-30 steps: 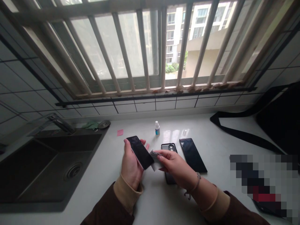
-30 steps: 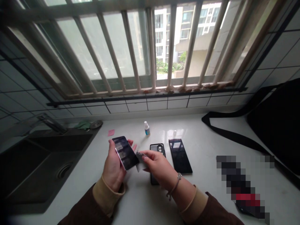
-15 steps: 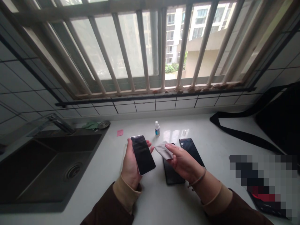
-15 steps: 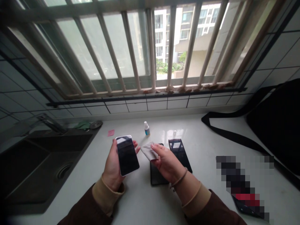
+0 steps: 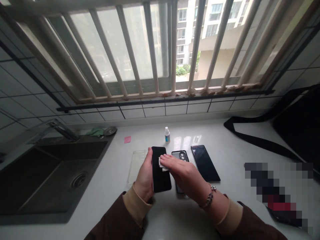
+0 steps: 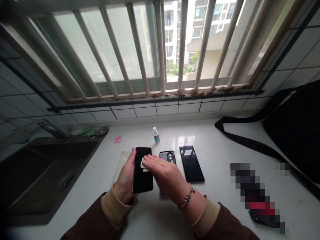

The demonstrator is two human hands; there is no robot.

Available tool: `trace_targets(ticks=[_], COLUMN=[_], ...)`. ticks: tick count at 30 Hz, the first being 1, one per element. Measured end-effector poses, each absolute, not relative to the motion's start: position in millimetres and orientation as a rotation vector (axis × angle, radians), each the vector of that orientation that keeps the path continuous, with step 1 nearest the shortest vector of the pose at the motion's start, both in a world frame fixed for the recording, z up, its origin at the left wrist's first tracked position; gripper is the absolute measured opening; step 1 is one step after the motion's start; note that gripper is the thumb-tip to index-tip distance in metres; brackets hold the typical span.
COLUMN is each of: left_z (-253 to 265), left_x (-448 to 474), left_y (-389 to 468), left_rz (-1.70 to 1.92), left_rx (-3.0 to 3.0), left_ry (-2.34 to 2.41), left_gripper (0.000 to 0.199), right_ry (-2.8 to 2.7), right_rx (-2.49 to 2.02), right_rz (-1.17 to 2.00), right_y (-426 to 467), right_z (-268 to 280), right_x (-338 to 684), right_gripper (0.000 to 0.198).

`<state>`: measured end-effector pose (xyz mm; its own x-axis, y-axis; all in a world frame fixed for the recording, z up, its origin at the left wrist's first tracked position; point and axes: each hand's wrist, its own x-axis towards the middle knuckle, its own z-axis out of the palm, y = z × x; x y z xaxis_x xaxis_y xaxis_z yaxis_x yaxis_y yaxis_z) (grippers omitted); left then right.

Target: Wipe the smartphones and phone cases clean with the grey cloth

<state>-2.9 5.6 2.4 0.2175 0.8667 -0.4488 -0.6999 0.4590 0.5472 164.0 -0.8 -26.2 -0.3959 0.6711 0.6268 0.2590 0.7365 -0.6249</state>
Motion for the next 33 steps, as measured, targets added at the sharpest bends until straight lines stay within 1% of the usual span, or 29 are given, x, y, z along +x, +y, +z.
trace_targets(ticks=[2,4,7,11,16,18,20,22,25,29,31,33], left_z=[0.5,-1.4,-2.1,1.4,6.6,7.1,6.3,5.5,6.6,9.9,8.4,3.9], left_x=[-4.2,-6.8,-11.0,-14.0,-15.8,-17.1,-18.3,-18.0,-13.9,-5.2,-2.3,-0.8], left_y=[7.3,10.3,15.5,19.4,18.2,17.7,17.2,16.3,12.4,3.1,-1.2,-3.7], left_rz=[1.071,1.122,1.283,1.4,1.4,1.35,1.264,1.196,1.088,0.875,0.822,0.805], left_rx=[0.211,0.185,0.134,0.133,0.146,0.165,0.218,0.271,0.319,0.388,0.413,0.447], left_ry=[0.795,0.828,0.931,1.007,0.982,0.955,0.911,0.884,0.907,0.893,0.871,0.856], left_gripper=[0.061,0.062,0.057,0.055,0.053,0.055,0.058,0.058,0.058,0.061,0.06,0.058], right_ry=[-2.106,-2.179,-2.231,-2.157,-1.892,-1.653,-1.332,-1.036,-0.871,-1.103,-1.293,-1.47], right_rx=[-0.619,-0.573,-0.519,-0.495,-0.546,-0.566,-0.597,-0.703,-0.969,-1.161,-1.16,-1.109], right_rz=[0.477,0.501,0.687,1.026,1.481,1.683,1.784,1.7,1.37,1.017,0.928,0.904], right_y=[-0.5,-0.3,-2.9,-9.4,-12.8,-11.1,-6.5,0.4,10.2,10.4,5.9,1.7], right_z=[-31.5,-33.8,-28.7,-12.7,-0.4,-2.1,-7.0,-13.2,-19.6,-19.0,-18.1,-19.0], right_x=[160.1,159.0,161.2,166.5,169.7,168.1,166.1,165.7,170.1,176.3,175.3,171.8], right_gripper=[0.05,0.053,0.053,0.041,0.031,0.033,0.037,0.04,0.043,0.038,0.035,0.035])
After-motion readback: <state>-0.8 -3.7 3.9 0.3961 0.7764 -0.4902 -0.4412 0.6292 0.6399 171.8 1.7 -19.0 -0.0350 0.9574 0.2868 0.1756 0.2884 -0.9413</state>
